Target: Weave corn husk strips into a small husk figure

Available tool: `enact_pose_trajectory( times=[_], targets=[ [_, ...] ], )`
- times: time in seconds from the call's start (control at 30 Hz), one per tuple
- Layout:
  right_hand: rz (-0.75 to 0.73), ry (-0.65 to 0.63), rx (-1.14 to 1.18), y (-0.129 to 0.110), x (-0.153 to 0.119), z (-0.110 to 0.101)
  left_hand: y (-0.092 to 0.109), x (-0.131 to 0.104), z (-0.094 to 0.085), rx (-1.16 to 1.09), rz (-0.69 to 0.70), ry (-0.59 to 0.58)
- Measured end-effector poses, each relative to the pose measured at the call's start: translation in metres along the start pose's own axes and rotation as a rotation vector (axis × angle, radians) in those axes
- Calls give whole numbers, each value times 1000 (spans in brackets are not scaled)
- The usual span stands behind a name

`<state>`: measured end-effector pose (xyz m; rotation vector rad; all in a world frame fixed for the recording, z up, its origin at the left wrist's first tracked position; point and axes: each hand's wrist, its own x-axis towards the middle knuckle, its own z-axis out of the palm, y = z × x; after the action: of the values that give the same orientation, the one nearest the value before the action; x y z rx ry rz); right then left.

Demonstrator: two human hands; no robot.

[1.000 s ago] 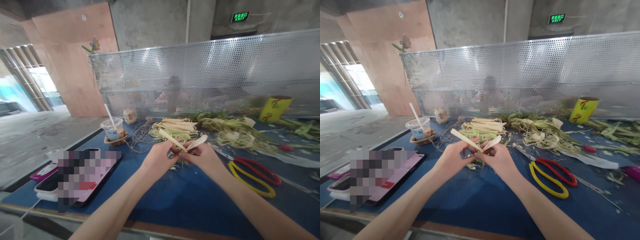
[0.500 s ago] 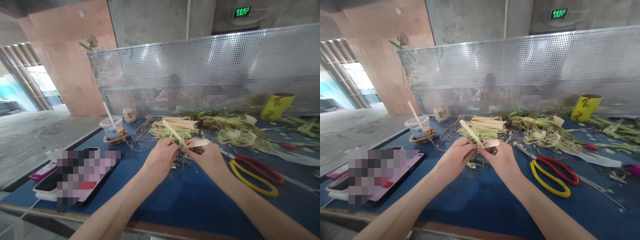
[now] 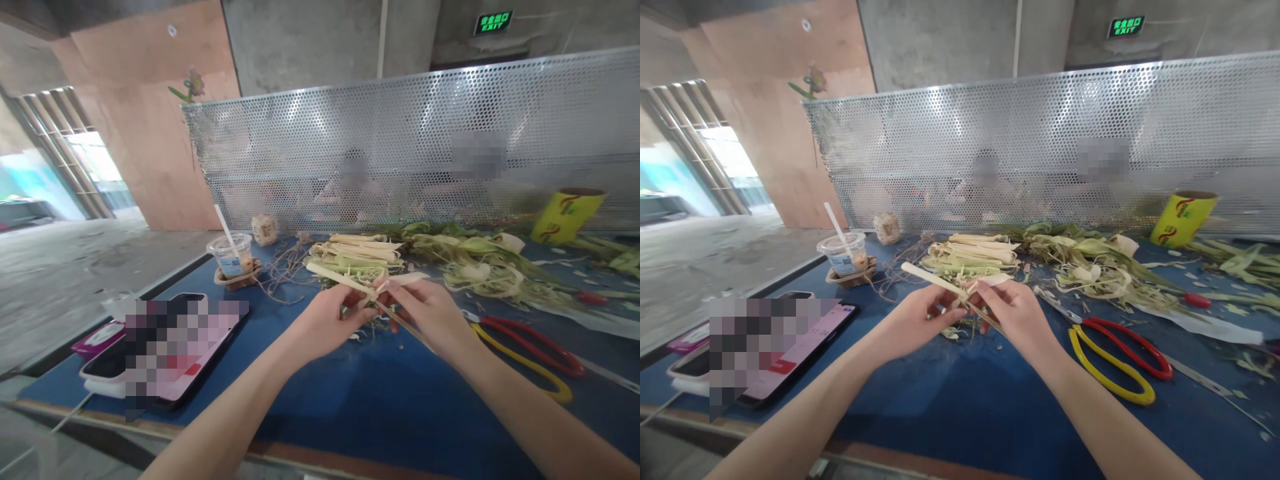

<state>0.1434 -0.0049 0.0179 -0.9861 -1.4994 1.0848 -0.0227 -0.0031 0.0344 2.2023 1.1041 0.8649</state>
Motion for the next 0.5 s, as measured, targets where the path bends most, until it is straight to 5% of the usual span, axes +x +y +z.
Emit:
enact_pose_trajectory(
  times=[0.17,0.3,0.5],
  targets=[
    [-68,120,-6,-4,-1,0,-5,3,21,-411,-60,100],
    [-149,123,-29,-2,-2,1,-4,3,27,-319,30,260],
    [-322,196,-315,-3,-3,-3,-1,3,26,-339,-34,191]
  ],
)
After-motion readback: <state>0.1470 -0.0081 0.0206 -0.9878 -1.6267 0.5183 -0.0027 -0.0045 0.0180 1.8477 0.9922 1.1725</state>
